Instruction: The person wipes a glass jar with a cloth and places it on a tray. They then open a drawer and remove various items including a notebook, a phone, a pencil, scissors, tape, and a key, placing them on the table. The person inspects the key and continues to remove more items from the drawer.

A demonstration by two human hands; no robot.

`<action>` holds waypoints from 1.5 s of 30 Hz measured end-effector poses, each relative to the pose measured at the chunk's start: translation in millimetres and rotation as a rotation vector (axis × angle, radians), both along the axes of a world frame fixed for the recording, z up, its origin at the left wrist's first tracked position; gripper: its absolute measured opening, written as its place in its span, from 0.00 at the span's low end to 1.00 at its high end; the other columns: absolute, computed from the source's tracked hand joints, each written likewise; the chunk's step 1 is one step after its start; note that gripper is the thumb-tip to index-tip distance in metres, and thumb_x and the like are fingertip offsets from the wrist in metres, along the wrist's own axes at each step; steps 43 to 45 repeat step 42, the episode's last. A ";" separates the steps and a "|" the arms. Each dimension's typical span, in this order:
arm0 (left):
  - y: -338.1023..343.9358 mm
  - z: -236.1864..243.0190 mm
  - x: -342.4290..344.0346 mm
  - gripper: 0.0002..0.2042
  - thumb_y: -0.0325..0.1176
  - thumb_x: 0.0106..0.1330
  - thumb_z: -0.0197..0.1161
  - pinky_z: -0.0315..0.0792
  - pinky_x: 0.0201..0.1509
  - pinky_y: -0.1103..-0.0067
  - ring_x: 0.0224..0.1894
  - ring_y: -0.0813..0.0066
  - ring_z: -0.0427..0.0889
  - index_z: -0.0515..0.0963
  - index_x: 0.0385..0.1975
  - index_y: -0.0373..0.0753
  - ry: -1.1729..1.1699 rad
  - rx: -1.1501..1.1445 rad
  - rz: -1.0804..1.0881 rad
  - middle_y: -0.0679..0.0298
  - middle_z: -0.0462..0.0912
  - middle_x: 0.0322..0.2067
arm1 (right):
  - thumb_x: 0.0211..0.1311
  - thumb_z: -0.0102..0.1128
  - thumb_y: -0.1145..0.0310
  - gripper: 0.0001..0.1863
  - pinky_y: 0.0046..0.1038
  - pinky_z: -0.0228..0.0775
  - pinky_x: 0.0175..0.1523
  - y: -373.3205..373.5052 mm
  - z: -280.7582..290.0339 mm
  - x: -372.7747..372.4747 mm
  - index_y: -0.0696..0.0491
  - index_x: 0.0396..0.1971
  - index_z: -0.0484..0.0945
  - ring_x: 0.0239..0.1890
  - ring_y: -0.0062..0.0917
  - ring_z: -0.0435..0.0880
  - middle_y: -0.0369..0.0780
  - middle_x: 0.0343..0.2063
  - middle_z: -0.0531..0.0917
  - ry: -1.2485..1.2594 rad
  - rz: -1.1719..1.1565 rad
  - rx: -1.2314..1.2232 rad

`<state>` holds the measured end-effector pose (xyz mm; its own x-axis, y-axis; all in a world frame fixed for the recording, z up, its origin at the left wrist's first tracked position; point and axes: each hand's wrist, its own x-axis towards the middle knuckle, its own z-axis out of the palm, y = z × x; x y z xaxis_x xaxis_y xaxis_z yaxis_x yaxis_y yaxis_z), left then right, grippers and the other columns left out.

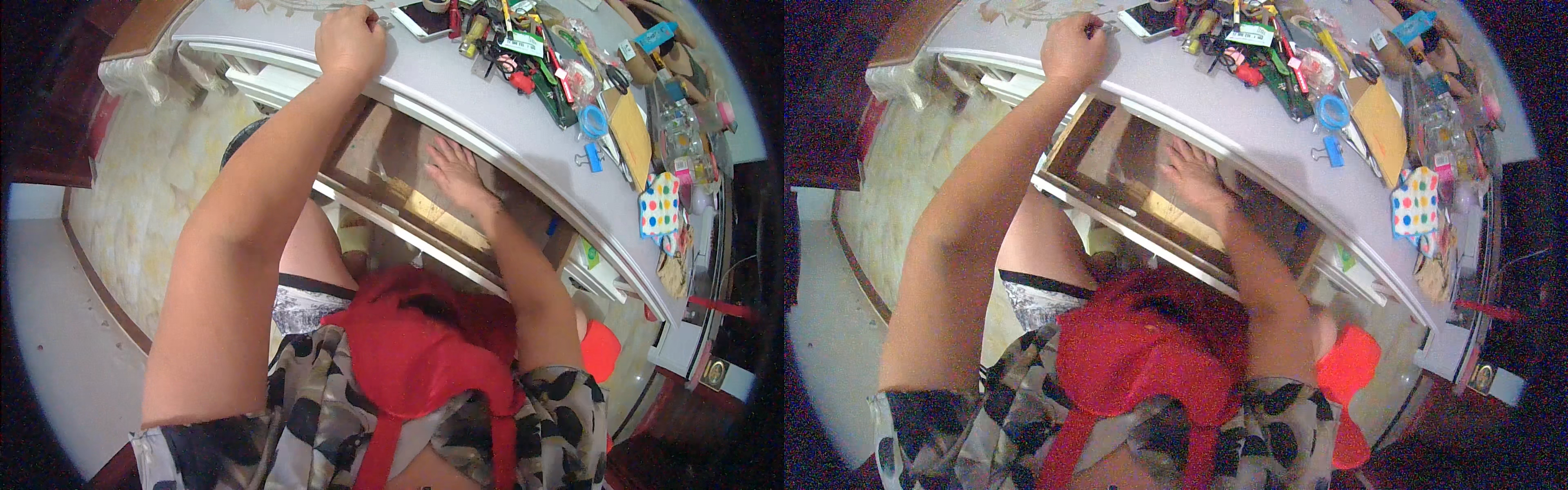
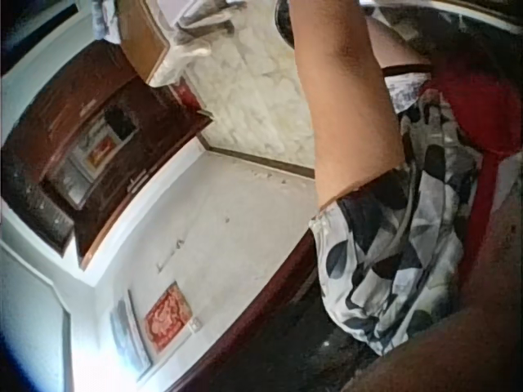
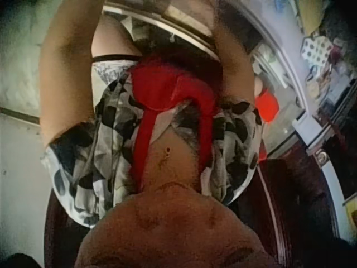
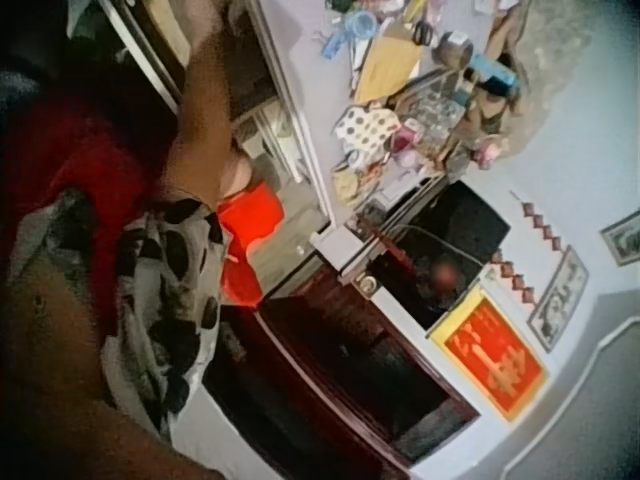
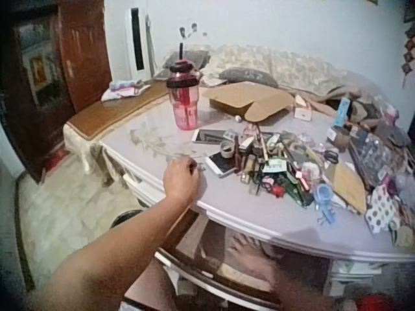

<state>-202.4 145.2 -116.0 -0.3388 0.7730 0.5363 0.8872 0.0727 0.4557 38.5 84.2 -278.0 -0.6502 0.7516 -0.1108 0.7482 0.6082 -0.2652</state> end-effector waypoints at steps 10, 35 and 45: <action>-1.0 -1.7 -1.3 0.09 0.36 0.54 0.59 0.69 0.45 0.65 0.39 0.54 0.75 0.79 0.27 0.37 0.002 0.047 -0.020 0.52 0.79 0.31 | 0.54 0.59 0.62 0.29 0.40 0.43 0.67 -36.5 8.6 78.5 0.48 0.58 0.65 0.66 0.40 0.49 0.40 0.63 0.57 0.094 0.284 -0.095; 7.0 -5.7 -5.3 0.12 0.39 0.54 0.55 0.70 0.48 0.67 0.43 0.58 0.76 0.81 0.33 0.45 0.071 -0.030 0.017 0.57 0.80 0.36 | 0.60 0.54 0.68 0.11 0.23 0.64 0.52 -14.3 -20.0 114.6 0.53 0.42 0.74 0.43 0.20 0.74 0.34 0.37 0.78 0.784 -0.572 -0.525; 5.9 -7.6 -8.0 0.12 0.39 0.53 0.55 0.70 0.50 0.68 0.45 0.58 0.76 0.81 0.35 0.46 0.060 -0.072 0.029 0.57 0.80 0.39 | 0.62 0.51 0.54 0.29 0.34 0.39 0.69 0.5 -10.2 140.2 0.45 0.62 0.60 0.67 0.36 0.52 0.45 0.64 0.56 -0.020 -0.529 -0.084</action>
